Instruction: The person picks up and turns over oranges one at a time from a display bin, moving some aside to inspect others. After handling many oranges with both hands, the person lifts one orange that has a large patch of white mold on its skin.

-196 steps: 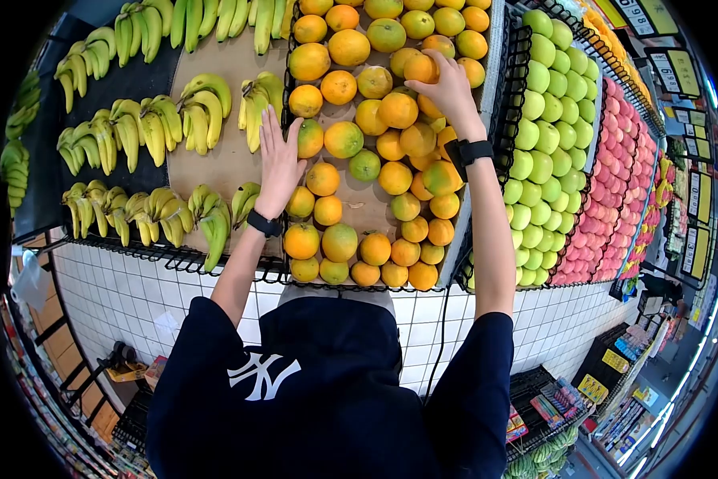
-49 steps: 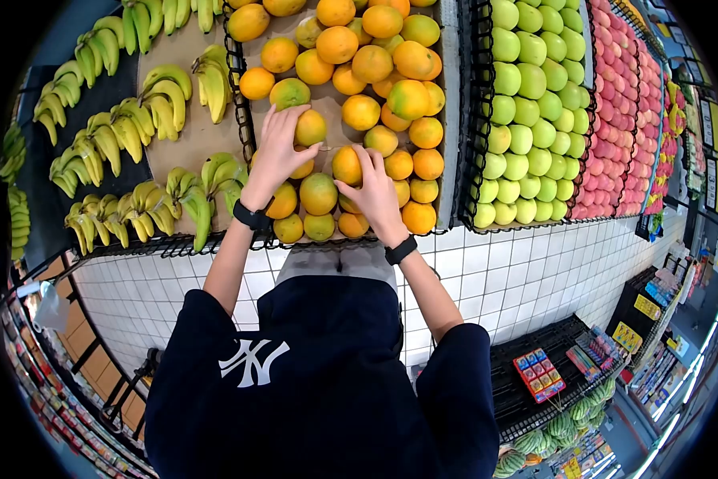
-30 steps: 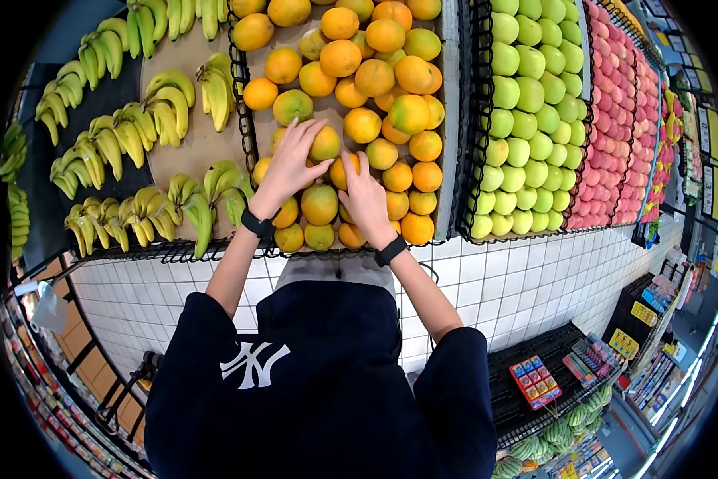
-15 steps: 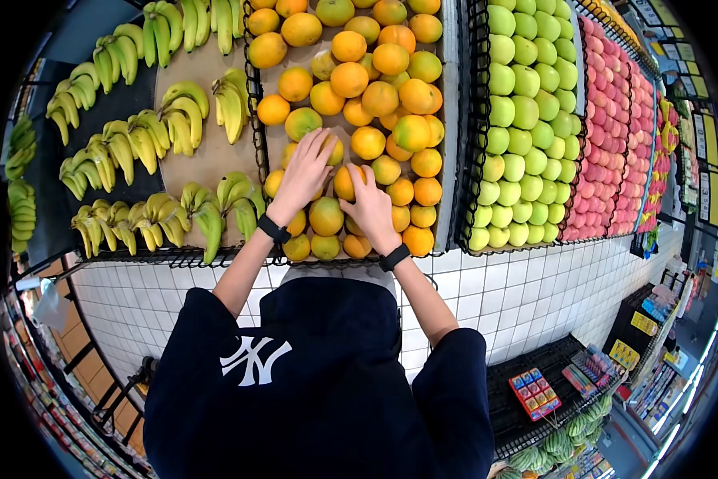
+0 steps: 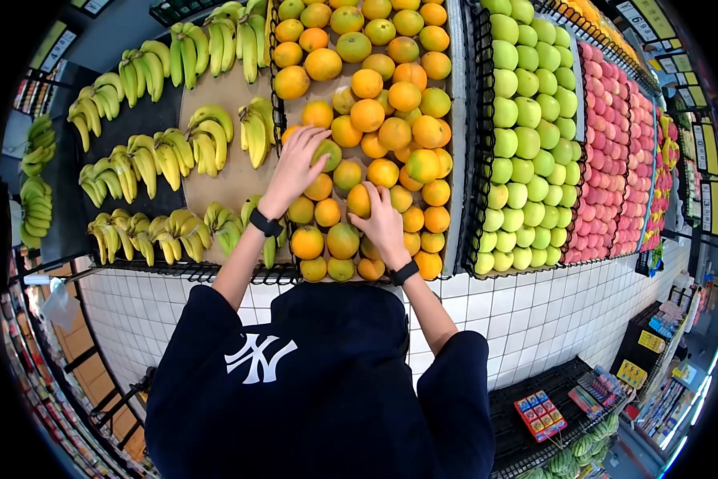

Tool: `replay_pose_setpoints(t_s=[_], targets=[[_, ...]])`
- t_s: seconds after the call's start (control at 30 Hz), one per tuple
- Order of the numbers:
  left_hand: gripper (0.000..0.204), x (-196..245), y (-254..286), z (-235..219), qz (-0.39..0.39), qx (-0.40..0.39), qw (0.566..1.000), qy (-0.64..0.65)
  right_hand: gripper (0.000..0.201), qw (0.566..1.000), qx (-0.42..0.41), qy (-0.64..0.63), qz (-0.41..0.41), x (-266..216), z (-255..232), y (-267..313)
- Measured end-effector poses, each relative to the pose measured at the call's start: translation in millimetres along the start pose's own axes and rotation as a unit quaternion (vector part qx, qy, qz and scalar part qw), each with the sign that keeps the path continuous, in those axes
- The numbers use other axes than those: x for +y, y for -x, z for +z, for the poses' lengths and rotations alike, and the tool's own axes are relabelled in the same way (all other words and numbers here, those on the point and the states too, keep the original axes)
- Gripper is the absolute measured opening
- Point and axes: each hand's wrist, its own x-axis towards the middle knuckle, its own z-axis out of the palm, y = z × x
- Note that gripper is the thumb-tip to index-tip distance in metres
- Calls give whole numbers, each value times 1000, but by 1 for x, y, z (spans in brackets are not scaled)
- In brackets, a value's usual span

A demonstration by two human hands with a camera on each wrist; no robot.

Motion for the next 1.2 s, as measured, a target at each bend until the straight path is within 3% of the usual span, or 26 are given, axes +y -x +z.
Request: replay_pose_setpoints(t_s=[0.1, 0.13, 0.23, 0.37, 0.53, 0.6, 0.67, 0.73, 0.83, 0.93, 1.07, 1.13, 1.2], targets=[[39, 2, -4, -6, 39, -82, 993, 75, 77, 999, 27, -20, 7, -2, 0, 0], [41, 6, 2, -3, 45, -129, 988, 75, 77, 999, 30, -20, 7, -1, 1, 0], [54, 13, 25, 21, 83, -164, 982, 43, 76, 999, 34, -28, 25, 2, 5, 0], [68, 15, 35, 46, 108, -162, 981, -3, 76, 999, 40, -32, 18, 4, 2, 0], [75, 8, 35, 64, 127, -145, 979, -60, 76, 999, 24, 16, 39, -33, -37, -15], [76, 6, 37, 73, 111, -132, 985, -24, 74, 997, 71, -6, -27, -54, -58, -34], [77, -4, 43, 84, 116, -210, 966, -95, 71, 994, 91, -9, -51, -80, -74, -63], [77, 2, 40, 79, 105, -208, 968, -93, 71, 993, 101, -26, -63, -100, -80, -98], [78, 5, 39, 80, 93, -191, 973, -85, 70, 971, 163, 46, -170, -102, -62, -159], [81, 2, 42, 76, 93, -166, 979, -65, 72, 958, 157, 92, -223, -96, -48, -204], [79, 5, 45, 64, 70, -131, 986, 69, 71, 947, 158, 160, -229, -87, -39, -226], [76, 11, 47, 47, 12, -95, 978, 187, 71, 948, 149, 170, -225, -80, -37, -228], [75, 13, 44, 27, -9, -80, 977, 197, 72, 937, 158, 201, -237, -76, -34, -230]])
